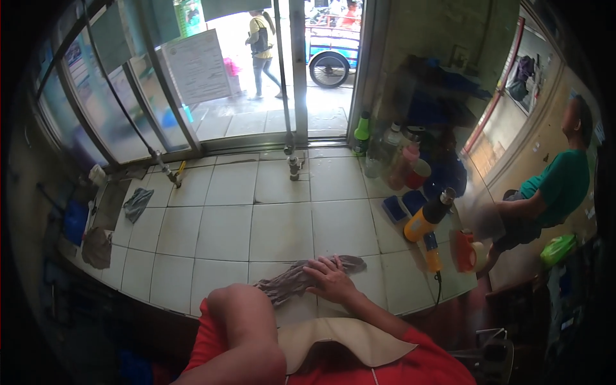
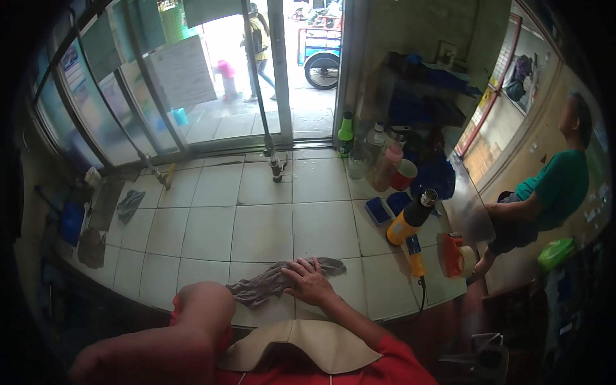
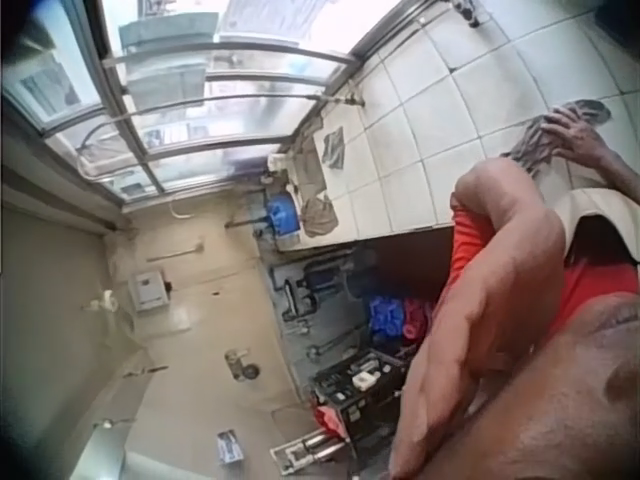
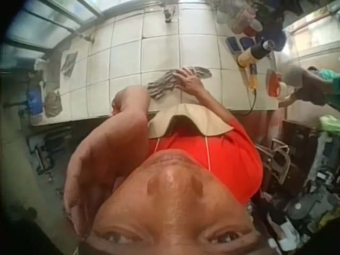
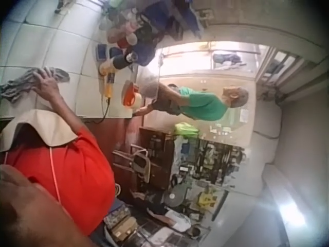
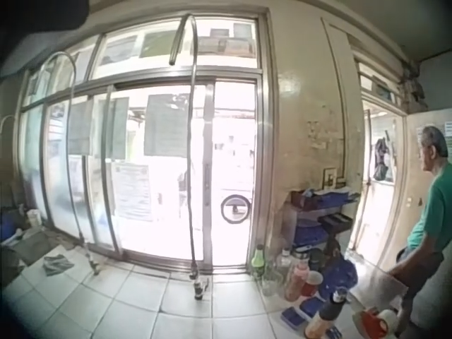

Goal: Preparing and packaging water bottles using bags and a tape dispenser.

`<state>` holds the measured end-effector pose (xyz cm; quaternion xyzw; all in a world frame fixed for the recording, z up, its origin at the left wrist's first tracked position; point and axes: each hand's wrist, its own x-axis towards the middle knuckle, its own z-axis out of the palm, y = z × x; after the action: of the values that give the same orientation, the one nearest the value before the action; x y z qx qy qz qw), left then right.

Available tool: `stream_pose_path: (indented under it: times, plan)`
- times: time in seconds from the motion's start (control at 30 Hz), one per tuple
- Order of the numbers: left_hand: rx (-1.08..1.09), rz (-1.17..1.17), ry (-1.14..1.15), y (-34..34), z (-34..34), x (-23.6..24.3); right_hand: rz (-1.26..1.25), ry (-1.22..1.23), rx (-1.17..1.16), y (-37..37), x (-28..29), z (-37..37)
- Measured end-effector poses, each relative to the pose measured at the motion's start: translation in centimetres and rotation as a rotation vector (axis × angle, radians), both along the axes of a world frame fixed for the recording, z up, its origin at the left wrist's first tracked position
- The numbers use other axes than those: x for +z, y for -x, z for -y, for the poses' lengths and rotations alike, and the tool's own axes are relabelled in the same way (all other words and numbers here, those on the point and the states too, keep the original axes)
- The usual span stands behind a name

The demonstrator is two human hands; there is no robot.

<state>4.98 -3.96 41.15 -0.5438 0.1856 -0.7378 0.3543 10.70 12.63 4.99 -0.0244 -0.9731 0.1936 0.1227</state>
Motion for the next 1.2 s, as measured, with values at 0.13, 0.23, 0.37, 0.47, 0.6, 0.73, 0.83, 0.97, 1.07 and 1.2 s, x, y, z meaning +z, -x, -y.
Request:
stream_pose_path:
  times: [0.13,0.23,0.37,0.47,0.6,0.73,0.83,0.97,1.07,1.2]
  plan:
    - [0.100,0.035,0.006,1.4,-1.6,-0.2,0.019,-0.003,0.008,0.1,0.2,0.1]
    - [0.147,0.059,0.020,2.1,-3.2,-0.6,0.030,0.010,0.004,0.1,0.2,0.0]
    - [0.199,0.084,0.023,2.4,-3.1,-2.0,0.037,0.015,0.015,0.1,0.1,-0.4]
    - [0.243,0.103,0.013,1.4,-1.8,-3.6,0.017,0.004,0.010,0.2,-0.4,-0.2]
    - [0.297,0.124,0.019,1.4,-2.7,-4.9,0.019,0.014,0.009,0.1,-0.2,0.1]
    - [0.297,0.158,0.035,1.9,-3.6,-5.7,0.000,0.044,0.007,0.0,-0.4,0.0]
    - [0.163,0.222,0.101,2.3,-5.4,-7.2,-0.026,0.026,0.000,0.1,-0.8,-0.7]
    - [0.678,-0.028,1.104,5.2,-5.4,-12.5,-0.203,0.114,-0.031,-0.4,-0.3,-0.5]
    - [0.431,-0.043,1.671,5.9,-10.3,-20.3,-0.356,0.137,-0.063,-2.6,0.8,-2.0]
    - [0.428,-0.062,2.096,5.9,-9.5,-31.0,-0.462,0.160,-0.206,-7.2,3.8,-4.2]
